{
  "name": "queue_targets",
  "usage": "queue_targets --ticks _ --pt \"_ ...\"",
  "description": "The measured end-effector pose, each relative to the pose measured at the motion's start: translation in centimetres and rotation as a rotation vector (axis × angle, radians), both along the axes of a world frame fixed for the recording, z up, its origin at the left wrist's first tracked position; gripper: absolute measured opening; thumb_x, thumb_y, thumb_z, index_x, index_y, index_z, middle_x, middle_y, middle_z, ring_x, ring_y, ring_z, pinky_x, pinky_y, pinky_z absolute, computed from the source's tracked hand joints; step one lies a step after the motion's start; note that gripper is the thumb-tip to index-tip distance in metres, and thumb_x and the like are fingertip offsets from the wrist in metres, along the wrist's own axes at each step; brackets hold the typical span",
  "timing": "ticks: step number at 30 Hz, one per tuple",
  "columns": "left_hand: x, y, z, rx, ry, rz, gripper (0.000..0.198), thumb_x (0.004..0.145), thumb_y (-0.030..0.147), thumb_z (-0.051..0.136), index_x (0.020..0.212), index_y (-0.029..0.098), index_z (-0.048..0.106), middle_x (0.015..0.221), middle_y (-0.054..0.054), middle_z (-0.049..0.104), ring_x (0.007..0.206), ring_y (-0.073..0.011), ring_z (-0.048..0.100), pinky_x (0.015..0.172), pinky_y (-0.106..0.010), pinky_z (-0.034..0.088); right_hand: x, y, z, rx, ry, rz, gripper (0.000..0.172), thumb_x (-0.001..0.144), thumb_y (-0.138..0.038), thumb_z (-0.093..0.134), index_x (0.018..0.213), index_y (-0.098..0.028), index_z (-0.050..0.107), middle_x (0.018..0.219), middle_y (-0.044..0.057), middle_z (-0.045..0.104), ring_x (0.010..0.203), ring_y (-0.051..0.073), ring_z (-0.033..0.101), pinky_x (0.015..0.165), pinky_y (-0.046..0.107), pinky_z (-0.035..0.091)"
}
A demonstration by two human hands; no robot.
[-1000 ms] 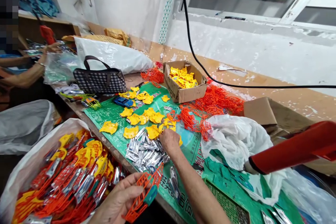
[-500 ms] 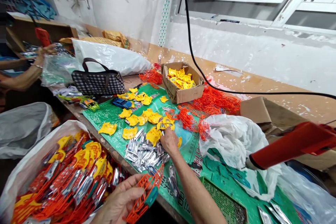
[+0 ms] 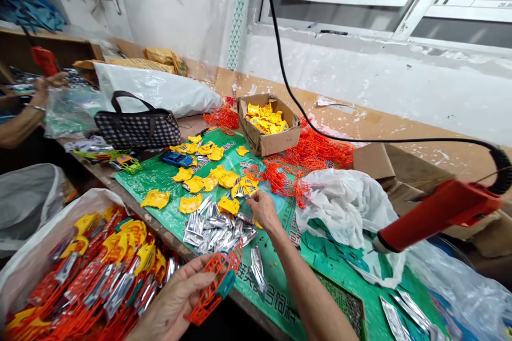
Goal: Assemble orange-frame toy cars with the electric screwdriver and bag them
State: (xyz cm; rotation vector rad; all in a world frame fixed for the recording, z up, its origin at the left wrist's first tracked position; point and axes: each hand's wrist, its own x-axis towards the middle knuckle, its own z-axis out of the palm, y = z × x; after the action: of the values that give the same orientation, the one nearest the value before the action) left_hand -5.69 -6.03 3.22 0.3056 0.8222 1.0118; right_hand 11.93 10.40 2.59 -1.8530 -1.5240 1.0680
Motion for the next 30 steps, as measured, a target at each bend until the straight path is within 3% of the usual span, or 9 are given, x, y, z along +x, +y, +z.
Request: queue_targets --ticks 5,10,15,22,25,30 --pt "0.6 0.9 0.7 0.04 0.039 -0.022 0.033 0.064 0.015 0.081 0.096 0.012 0.072 0.089 -0.008 0.078 0.072 -0.0137 0.07 0.068 -0.02 0.053 2.7 -5.0 3.4 0.069 0.313 0.027 0.019 0.081 -0.033 0.064 0.077 -0.016 0.057 0.057 -0.006 0.054 0.049 0.008 0.052 0.051 0.022 0.046" --pt "2.0 1.1 1.2 0.108 0.069 -0.079 0.029 0.067 0.013 0.078 0.096 0.013 0.071 0.088 -0.007 0.077 0.073 -0.0136 0.069 0.07 -0.022 0.052 5.1 -12.0 5.3 -0.043 0.549 0.154 0.026 0.059 -0.032 0.079 0.063 -0.016 0.059 0.053 -0.006 0.055 0.043 0.008 0.05 0.043 0.022 0.041" --pt "4.6 0.5 1.9 0.189 0.114 -0.204 0.03 0.071 0.018 0.076 0.1 0.013 0.071 0.095 -0.009 0.076 0.079 -0.0159 0.069 0.075 -0.024 0.05 5.2 -16.1 4.5 -0.098 0.7 0.137 0.031 0.054 -0.024 0.085 0.069 -0.017 0.059 0.052 -0.008 0.058 0.04 0.004 0.044 0.037 0.016 0.033" --pt "6.8 -0.6 1.9 0.26 0.233 -0.293 0.032 0.078 0.027 0.072 0.107 0.013 0.07 0.101 -0.01 0.075 0.088 -0.0209 0.067 0.08 -0.029 0.049 5.6 -18.1 3.1 -0.024 0.762 0.004 0.027 0.058 -0.031 0.084 0.074 -0.016 0.069 0.067 -0.003 0.063 0.053 0.008 0.053 0.047 0.022 0.05" --pt "7.3 -1.0 2.1 0.322 0.288 -0.295 0.031 0.079 0.028 0.07 0.107 0.015 0.071 0.103 -0.009 0.075 0.091 -0.0222 0.067 0.083 -0.03 0.049 5.9 -18.8 2.4 0.015 0.85 -0.072 0.031 0.057 -0.03 0.085 0.08 -0.017 0.068 0.067 -0.003 0.064 0.052 0.009 0.055 0.049 0.023 0.051" --pt "7.5 -1.4 2.5 0.517 0.497 -0.355 0.029 0.083 0.028 0.065 0.109 0.019 0.073 0.108 -0.007 0.074 0.102 -0.0253 0.064 0.091 -0.03 0.046 6.2 -20.0 1.8 0.111 0.889 -0.113 0.025 0.06 -0.029 0.085 0.071 -0.018 0.066 0.07 -0.003 0.062 0.055 0.009 0.058 0.053 0.023 0.051"
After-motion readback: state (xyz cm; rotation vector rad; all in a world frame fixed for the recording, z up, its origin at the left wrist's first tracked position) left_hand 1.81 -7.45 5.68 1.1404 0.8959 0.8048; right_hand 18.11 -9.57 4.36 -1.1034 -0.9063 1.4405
